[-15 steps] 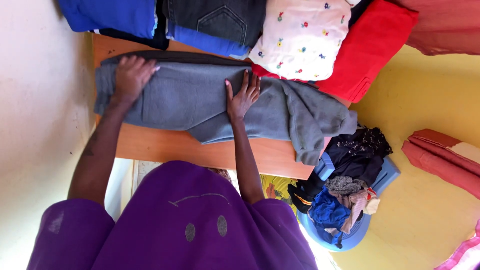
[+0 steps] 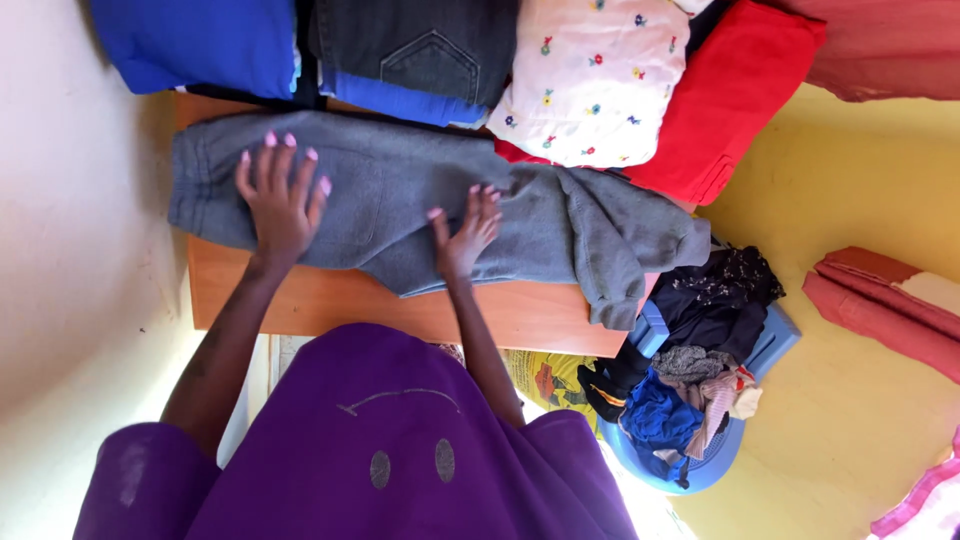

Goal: The person is folding a pair of blue trousers and a grey hooded sweatshirt on a wooden table.

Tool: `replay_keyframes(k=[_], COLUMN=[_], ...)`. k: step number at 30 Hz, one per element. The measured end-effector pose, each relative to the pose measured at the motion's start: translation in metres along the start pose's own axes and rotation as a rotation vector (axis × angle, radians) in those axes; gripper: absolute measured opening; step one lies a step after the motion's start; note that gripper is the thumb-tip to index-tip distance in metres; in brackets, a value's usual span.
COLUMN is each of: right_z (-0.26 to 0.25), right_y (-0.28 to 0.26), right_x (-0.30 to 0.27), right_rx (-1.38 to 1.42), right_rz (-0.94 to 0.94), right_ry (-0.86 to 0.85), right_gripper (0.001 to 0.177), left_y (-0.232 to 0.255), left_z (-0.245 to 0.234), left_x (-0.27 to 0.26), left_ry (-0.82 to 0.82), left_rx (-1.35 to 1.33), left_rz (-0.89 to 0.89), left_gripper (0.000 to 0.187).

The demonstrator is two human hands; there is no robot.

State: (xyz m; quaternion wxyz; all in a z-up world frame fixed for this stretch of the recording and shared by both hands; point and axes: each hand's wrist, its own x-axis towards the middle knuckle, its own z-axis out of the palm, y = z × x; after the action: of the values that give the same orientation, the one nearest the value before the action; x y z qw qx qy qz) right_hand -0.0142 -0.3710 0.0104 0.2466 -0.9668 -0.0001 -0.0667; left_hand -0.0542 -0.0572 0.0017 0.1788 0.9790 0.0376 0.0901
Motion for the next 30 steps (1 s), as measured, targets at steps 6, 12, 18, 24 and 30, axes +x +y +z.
replay_keyframes(k=[6,12,18,24,30], right_z=[0.004,0.004,-0.028,-0.048,-0.037], right_y=[-0.014,-0.014,0.030,0.031,0.066], right_x=[-0.058,-0.104,-0.122,-0.109,-0.136], right_rx=[-0.161,-0.020,-0.001,0.279,0.391], right_rz=[-0.058,-0.098,-0.426,-0.574,-0.681], right_ry=[-0.164,-0.108,-0.368,-0.424,-0.512], right_gripper=[0.097,0.100,0.074,0.051,0.015], left_y=[-0.034,-0.061,-0.029,0.068,0.083], left_z=[-0.003,-0.017,-0.011,0.017,-0.020], left_x=[-0.036,-0.054,-0.045,-0.006,0.023], left_ry=[-0.208,-0.230,-0.214,-0.062,-0.266], left_rx=[0.025,-0.057,-0.070,0.037,-0.023], left_rz=[-0.021,-0.022,-0.176,-0.547,-0.532], left_gripper=[0.078,0.079,0.074,0.088,0.095])
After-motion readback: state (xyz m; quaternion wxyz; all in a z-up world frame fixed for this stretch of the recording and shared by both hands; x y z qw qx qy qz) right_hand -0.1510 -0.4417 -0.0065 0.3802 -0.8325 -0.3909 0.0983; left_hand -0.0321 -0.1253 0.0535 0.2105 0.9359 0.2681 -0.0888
